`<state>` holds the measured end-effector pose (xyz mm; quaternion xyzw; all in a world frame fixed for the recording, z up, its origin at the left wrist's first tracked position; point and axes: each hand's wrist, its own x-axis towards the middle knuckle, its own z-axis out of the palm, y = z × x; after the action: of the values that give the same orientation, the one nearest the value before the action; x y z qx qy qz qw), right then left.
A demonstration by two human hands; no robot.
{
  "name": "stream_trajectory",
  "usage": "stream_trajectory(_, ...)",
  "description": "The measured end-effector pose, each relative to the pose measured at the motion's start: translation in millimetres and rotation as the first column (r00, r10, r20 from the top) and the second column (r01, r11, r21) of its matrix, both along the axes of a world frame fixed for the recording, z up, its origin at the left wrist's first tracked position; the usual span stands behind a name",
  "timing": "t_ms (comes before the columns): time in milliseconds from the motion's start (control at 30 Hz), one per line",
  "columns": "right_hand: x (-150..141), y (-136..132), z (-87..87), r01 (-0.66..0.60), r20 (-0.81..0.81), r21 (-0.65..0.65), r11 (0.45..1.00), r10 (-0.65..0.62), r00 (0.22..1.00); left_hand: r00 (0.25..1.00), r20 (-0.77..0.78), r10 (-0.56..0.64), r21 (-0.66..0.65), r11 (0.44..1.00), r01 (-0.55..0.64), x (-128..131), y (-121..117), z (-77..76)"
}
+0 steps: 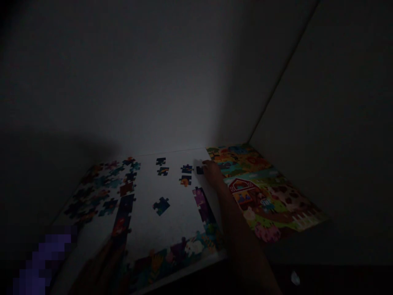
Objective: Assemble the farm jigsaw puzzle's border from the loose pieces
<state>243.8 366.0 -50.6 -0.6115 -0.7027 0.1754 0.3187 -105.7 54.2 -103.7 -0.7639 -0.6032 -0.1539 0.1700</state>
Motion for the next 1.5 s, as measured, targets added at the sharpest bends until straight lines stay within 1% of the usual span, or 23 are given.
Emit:
stream_trajectory(67, 1, -2, -7.4, -0.029, 0.018, 0.052, 0.998, 0.028, 0.999, 1.0, 0.011, 0.024, -0.021, 1.0, -0.024, 1, -2, 0.3)
stream_trajectory(133, 3, -3, -10.3, -0.051, 0.039, 0.084, 0.995, 0.048, 0.998, 1.0, 0.005, 0.009, -0.034, 0.999, -0.009, 2, -4, 1.7)
stream_trajectory(233, 3, -4, -7.5, -0.098, 0.053, 0.05, 0.994, 0.095, 0.994, 0.999, -0.016, -0.03, -0.047, 0.998, 0.029, 2, -6, 5.3)
stream_trajectory(367, -10, -13, 2.7, -0.225, 0.028, -0.026, 0.974, 0.226, 0.974, 1.0, -0.005, -0.002, -0.055, 0.999, 0.002, 7, -7, 12.7)
stream_trajectory(467, -24, -25, 12.1, -0.343, 0.018, -0.079, 0.936, 0.345, 0.938, 1.0, 0.008, 0.026, -0.076, 0.997, -0.026, 11, -8, 16.3)
stream_trajectory(533, -31, -33, 17.6, -0.411, 0.021, -0.111, 0.905, 0.415, 0.909, 1.0, 0.0, 0.026, -0.063, 0.998, -0.026, 11, -9, 16.4)
stream_trajectory(633, -39, -44, 20.8, -0.465, 0.05, -0.117, 0.877, 0.473, 0.88, 1.0, -0.023, 0.004, -0.032, 0.999, -0.005, 9, -9, 14.1)
stream_trajectory(700, -42, -48, 17.8, -0.506, 0.047, -0.086, 0.858, 0.51, 0.859, 0.999, -0.031, -0.009, -0.015, 1.0, 0.009, 7, -9, 12.3)
stream_trajectory(733, -43, -49, 14.7, -0.545, 0.029, -0.076, 0.835, 0.548, 0.836, 0.999, -0.035, -0.012, -0.005, 1.0, 0.012, 7, -8, 11.6)
stream_trajectory(800, -46, -48, 6.8, -0.626, -0.057, -0.06, 0.777, 0.624, 0.78, 0.999, -0.042, -0.016, 0.017, 1.0, 0.017, 6, -7, 11.0)
stream_trajectory(833, -46, -46, 2.7, -0.634, -0.104, -0.048, 0.772, 0.627, 0.772, 0.999, -0.046, -0.01, 0.024, 1.0, 0.011, 6, -7, 11.1)
stream_trajectory(867, -46, -43, -0.9, -0.606, -0.13, -0.037, 0.795, 0.597, 0.792, 0.999, -0.052, -0.014, 0.031, 0.999, 0.015, 6, -6, 11.6)
stream_trajectory(900, -45, -38, -3.7, -0.541, -0.128, -0.026, 0.841, 0.534, 0.836, 0.998, -0.057, -0.019, 0.039, 0.999, 0.021, 7, -6, 12.1)
stream_trajectory(933, -43, -33, -5.6, -0.45, -0.097, -0.012, 0.893, 0.447, 0.889, 0.998, -0.061, -0.019, 0.042, 0.999, 0.021, 7, -5, 12.8)
stream_trajectory(967, -40, -28, -6.7, -0.358, -0.043, 0.01, 0.934, 0.358, 0.933, 0.998, -0.064, -0.017, 0.045, 0.999, 0.02, 8, -5, 13.3)
stream_trajectory(1000, -36, -22, -7.0, -0.286, 0.021, 0.036, 0.957, 0.286, 0.958, 0.998, -0.067, -0.019, 0.049, 0.999, 0.023, 9, -5, 13.5)
stream_trajectory(1033, -31, -18, -6.9, -0.236, 0.078, 0.059, 0.97, 0.231, 0.97, 0.997, -0.071, -0.027, 0.05, 0.998, 0.03, 9, -4, 13.5)
stream_trajectory(1100, -18, -10, -6.7, -0.158, 0.14, 0.09, 0.983, 0.145, 0.979, 0.997, -0.072, -0.03, 0.051, 0.998, 0.034, 9, -4, 12.5)
stream_trajectory(1200, 0, -5, -8.9, -0.02, 0.161, 0.091, 0.996, 0.005, 0.987, 0.997, -0.068, -0.03, 0.054, 0.998, 0.033, 6, -3, 10.3)
stream_trajectory(1233, 4, -4, -10.3, 0.01, 0.161, 0.081, 0.997, -0.023, 0.987, 0.997, -0.073, -0.036, 0.048, 0.998, 0.039, 4, -3, 9.9)
stream_trajectory(1267, 7, -4, -11.9, 0.015, 0.165, 0.067, 0.998, -0.026, 0.986, 0.995, -0.084, -0.052, 0.038, 0.998, 0.055, 3, -2, 9.6)
stream_trajectory(1333, 9, -5, -14.4, -0.015, 0.178, 0.037, 0.999, 0.008, 0.984, 0.991, -0.107, -0.084, 0.005, 0.996, 0.085, 1, -3, 9.7)
stream_trajectory(1500, 3, -9, -13.0, -0.108, 0.202, 0.01, 0.994, 0.104, 0.974, 0.994, -0.093, -0.051, 0.021, 0.998, 0.053, 2, -4, 9.1)
